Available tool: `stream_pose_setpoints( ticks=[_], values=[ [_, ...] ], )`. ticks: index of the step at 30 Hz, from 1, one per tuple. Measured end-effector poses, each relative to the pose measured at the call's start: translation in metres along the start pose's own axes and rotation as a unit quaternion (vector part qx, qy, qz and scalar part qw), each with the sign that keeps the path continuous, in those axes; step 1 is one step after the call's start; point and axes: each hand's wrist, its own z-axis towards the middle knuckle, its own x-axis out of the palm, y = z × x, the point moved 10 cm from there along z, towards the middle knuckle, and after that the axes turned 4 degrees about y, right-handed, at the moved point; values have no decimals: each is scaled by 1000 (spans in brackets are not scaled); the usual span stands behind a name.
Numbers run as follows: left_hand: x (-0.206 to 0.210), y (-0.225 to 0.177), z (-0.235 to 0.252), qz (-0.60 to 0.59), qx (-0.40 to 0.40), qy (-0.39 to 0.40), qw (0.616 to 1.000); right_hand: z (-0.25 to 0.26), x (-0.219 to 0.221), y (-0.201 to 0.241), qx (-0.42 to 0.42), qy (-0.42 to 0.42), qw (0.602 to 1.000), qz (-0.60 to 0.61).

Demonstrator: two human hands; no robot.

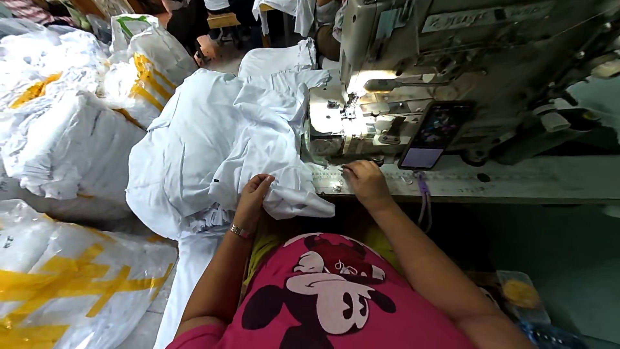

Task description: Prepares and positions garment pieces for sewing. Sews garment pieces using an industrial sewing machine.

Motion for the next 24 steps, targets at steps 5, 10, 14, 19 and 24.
stream_pose_setpoints(
  ticks=[5, 10, 14, 19, 24],
  values=[
    [12, -17, -8, 107, 27, 89, 990, 1, 0, -9, 31, 40, 999, -2],
    [23, -41, -18, 321, 95, 123, 934, 0, -30, -4, 80, -8, 994, 70],
    [31, -58, -28, 339, 138, 123, 923, -10, -23, 20, 136, 58, 947, 285],
    [45, -68, -37, 204, 111, 149, 961, -23, 17, 51, 112, 180, 892, 399],
    [41, -80, -43, 69, 87, 143, 984, -38, 42, 84, 82, 333, 849, 403]
  ],
)
